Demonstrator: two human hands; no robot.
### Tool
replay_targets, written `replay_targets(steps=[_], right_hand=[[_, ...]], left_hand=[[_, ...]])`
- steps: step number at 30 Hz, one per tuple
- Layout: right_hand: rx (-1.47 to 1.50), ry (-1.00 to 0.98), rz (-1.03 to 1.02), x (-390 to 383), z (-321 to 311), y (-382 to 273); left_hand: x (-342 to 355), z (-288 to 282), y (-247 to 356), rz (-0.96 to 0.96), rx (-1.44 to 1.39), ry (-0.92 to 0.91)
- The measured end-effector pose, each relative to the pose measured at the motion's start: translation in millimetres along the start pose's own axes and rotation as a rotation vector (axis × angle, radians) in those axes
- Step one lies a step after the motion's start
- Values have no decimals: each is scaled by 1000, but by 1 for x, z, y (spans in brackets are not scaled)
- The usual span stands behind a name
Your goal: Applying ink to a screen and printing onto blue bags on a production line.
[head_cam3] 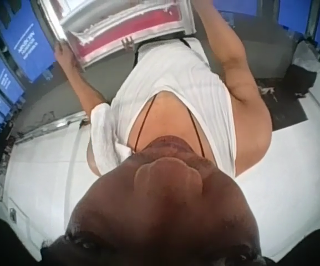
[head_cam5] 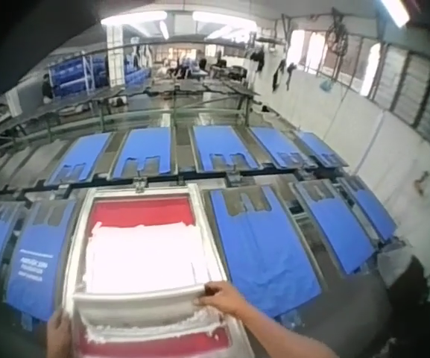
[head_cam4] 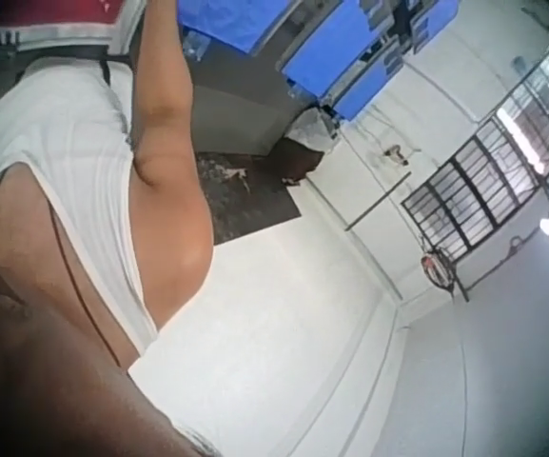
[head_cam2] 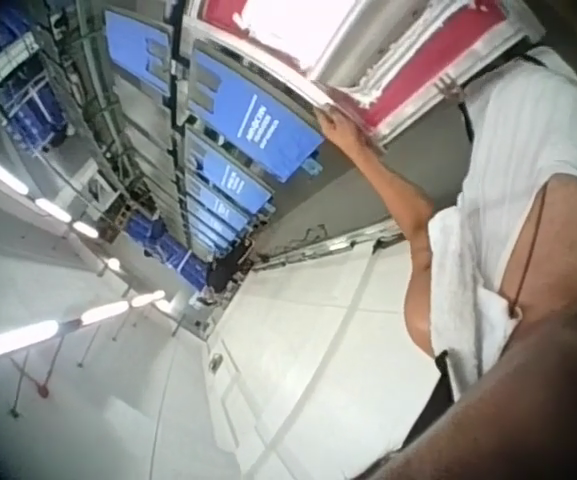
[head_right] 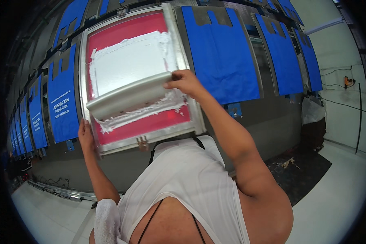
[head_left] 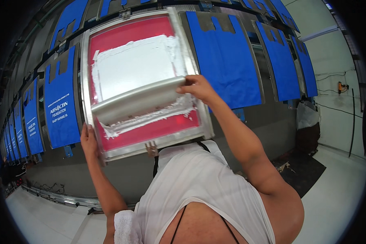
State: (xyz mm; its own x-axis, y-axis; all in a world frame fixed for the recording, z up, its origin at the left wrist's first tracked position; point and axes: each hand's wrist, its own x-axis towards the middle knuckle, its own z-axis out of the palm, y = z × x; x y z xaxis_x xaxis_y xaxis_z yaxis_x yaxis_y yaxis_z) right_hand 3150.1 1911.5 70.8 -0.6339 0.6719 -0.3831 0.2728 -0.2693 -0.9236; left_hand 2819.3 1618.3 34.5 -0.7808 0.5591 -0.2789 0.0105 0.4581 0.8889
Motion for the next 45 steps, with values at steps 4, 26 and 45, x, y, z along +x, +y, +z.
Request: replay_targets(steps=[4, 26, 45], right_hand=[[-226, 136, -41, -43, -101, -2], [-147, 107, -75, -69, -381, 55], [-428, 72, -39, -77, -370, 59]], left_hand=[[-39, 87, 14, -58, -22, -25], [-122, 359, 78, -63, -62, -66], [-115, 355, 54, 289, 565, 76]])
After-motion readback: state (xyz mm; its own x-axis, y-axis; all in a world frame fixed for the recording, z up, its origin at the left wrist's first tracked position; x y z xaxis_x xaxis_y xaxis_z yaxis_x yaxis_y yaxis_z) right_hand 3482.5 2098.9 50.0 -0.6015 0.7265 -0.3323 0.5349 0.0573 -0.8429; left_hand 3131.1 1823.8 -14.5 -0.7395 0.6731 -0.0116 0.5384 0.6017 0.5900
